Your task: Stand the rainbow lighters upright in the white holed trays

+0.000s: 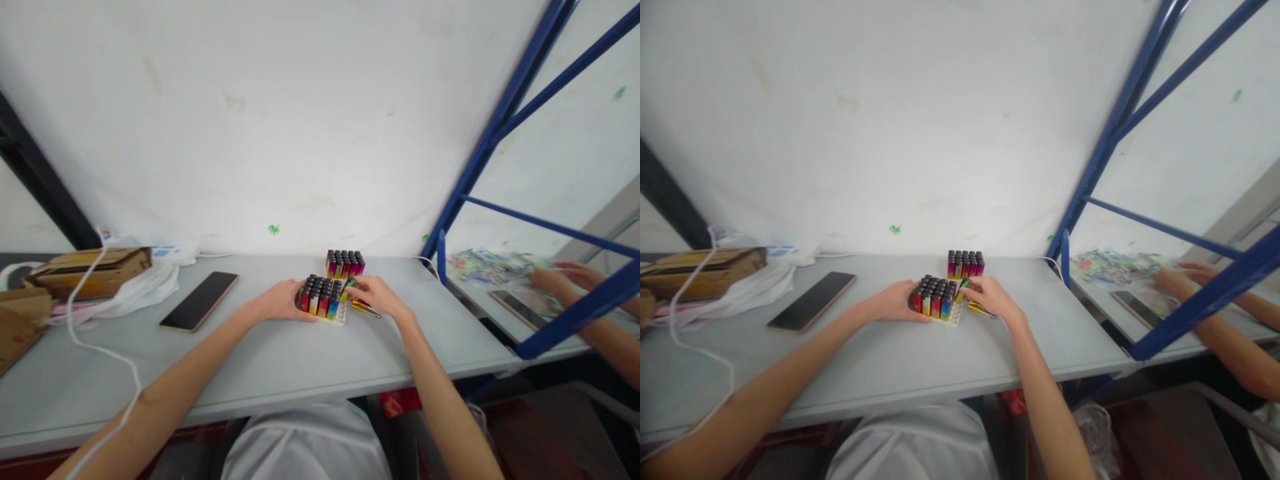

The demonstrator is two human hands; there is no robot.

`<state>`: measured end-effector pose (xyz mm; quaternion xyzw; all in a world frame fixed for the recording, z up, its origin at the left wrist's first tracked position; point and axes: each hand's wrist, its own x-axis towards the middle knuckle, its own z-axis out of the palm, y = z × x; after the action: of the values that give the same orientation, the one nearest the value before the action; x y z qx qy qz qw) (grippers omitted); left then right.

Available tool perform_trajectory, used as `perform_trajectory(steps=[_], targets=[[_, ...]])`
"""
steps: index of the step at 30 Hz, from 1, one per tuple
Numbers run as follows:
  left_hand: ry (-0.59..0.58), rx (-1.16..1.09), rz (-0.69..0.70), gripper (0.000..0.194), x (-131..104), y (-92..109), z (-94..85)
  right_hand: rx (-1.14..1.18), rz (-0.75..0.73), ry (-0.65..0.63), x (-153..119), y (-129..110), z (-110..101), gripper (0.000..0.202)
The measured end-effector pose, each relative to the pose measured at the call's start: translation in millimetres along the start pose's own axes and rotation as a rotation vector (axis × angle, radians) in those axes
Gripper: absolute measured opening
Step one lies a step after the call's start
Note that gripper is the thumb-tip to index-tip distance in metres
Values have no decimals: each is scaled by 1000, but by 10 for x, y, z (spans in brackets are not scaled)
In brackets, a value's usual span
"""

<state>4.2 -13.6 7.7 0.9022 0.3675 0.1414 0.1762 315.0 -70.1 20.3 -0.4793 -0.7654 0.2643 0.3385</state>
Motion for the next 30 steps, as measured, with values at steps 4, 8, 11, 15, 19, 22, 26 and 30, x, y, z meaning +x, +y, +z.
perform_trajectory(steps=[4, 8, 11, 15, 19, 22, 26, 30], targets=[[21, -29, 1, 81, 0, -2, -1, -82, -1, -4, 22, -1, -15, 40], [20, -32, 3, 80, -6, 1, -9, -181, -14, -45, 37, 25, -26, 31], [22, -12, -5, 81, -10, 2, -9, -217, -46, -40, 54, 12, 15, 29], [27, 3, -13, 80, -13, 5, -4, -204, -69, -69, 71, -41, 25, 23], [22, 16, -8, 81, -12, 11, -3, -140, 33, -70, -9, -10, -184, 30], [20, 36, -15, 81, -11, 18, -2, -125, 130, -22, -126, 91, -422, 40], [23, 43, -31, 81, -14, 22, -1, -151, 247, -134, -246, 233, -613, 41], [14, 61, -43, 81, -16, 24, -5, -175, 367, -326, -252, 294, -562, 38]])
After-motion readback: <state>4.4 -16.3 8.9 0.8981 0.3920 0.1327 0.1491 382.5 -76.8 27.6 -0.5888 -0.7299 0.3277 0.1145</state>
